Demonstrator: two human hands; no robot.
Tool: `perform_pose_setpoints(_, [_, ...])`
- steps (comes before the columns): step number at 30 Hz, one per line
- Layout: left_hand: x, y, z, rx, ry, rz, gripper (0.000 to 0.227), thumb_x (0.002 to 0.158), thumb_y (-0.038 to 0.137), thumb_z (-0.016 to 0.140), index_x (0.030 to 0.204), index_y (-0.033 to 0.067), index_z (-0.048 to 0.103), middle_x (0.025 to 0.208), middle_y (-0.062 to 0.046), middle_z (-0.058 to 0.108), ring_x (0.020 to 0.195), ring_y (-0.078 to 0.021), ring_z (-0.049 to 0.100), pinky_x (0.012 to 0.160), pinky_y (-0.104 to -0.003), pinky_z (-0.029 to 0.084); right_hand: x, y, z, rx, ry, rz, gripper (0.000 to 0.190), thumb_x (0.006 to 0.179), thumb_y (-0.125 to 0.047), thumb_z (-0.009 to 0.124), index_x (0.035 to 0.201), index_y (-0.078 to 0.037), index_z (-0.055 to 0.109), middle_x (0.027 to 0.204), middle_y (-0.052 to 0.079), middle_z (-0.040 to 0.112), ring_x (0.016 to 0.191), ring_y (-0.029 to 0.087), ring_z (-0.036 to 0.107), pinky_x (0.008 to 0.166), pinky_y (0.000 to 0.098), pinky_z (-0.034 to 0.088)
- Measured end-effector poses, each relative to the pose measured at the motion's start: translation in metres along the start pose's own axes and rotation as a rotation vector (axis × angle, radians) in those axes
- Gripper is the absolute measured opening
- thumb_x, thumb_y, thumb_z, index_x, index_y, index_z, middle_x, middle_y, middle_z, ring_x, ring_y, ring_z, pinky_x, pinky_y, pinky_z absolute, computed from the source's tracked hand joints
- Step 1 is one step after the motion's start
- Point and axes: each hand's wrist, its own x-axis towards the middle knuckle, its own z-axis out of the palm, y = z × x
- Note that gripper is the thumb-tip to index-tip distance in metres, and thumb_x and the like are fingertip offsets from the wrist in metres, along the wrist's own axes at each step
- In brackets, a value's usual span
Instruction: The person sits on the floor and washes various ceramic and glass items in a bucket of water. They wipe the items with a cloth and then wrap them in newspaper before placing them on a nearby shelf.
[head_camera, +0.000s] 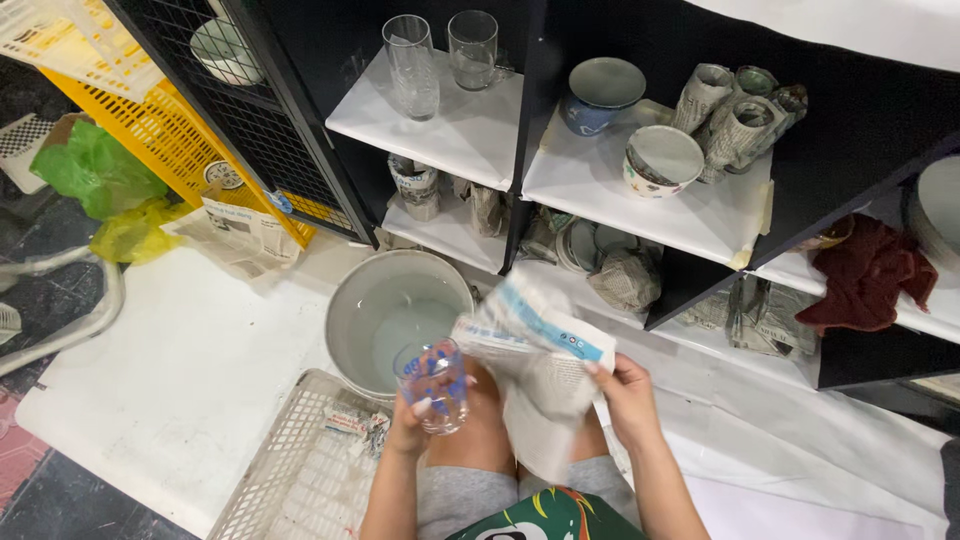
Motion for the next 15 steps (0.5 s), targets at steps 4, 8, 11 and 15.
perform_pose_setpoints(4, [-0.005,0.008,-0.017,0.02,0.035,0.06,0.103,0.07,0.04,0.081,0.154,0.0003,0.037,0.137,-0.02,0.055,0.119,-0.0349,0.065,0.094,-0.047,0.057,-0.004,-0.038,0.005,0.271,0.107,0.089,0.023,0.101,-0.016,0.058,0.117,-0.004,0.066,0.109,0.007,0.073,0.094,0.015,0.07,0.084,0.0336,0.058])
perform_pose_setpoints(8, [-0.008,0.022,-0.021,0.092,0.168,0.104,0.104,0.069,0.042,0.081,0.153,-0.0011,0.038,0.15,-0.016,0.05,0.13,-0.0265,0.062,0.105,-0.045,0.054,-0.012,-0.078,0.012,0.352,0.059,0.075,0.033,0.107,-0.025,0.051,0.131,-0.004,0.059,0.116,0.009,0.072,0.096,0.019,0.069,0.079,0.036,0.056])
perform_pose_setpoints(11, [-0.012,0.035,-0.015,0.182,0.189,0.086,0.104,0.066,0.045,0.08,0.151,0.0001,0.041,0.156,-0.009,0.047,0.115,-0.0307,0.066,0.099,-0.046,0.055,-0.019,-0.094,0.019,0.382,0.096,0.072,0.036,0.106,-0.025,0.049,0.133,-0.003,0.056,0.119,0.009,0.071,0.103,0.019,0.069,0.087,0.0346,0.056])
perform_pose_setpoints(15, [-0.023,0.05,-0.005,0.291,0.189,0.115,0.105,0.064,0.048,0.081,0.15,0.0,0.045,0.155,-0.01,0.048,0.112,-0.0265,0.065,0.094,-0.046,0.055,-0.025,-0.098,0.023,0.301,0.143,0.047,0.036,0.108,-0.024,0.05,0.135,-0.002,0.054,0.123,0.009,0.069,0.108,0.017,0.068,0.095,0.0336,0.055])
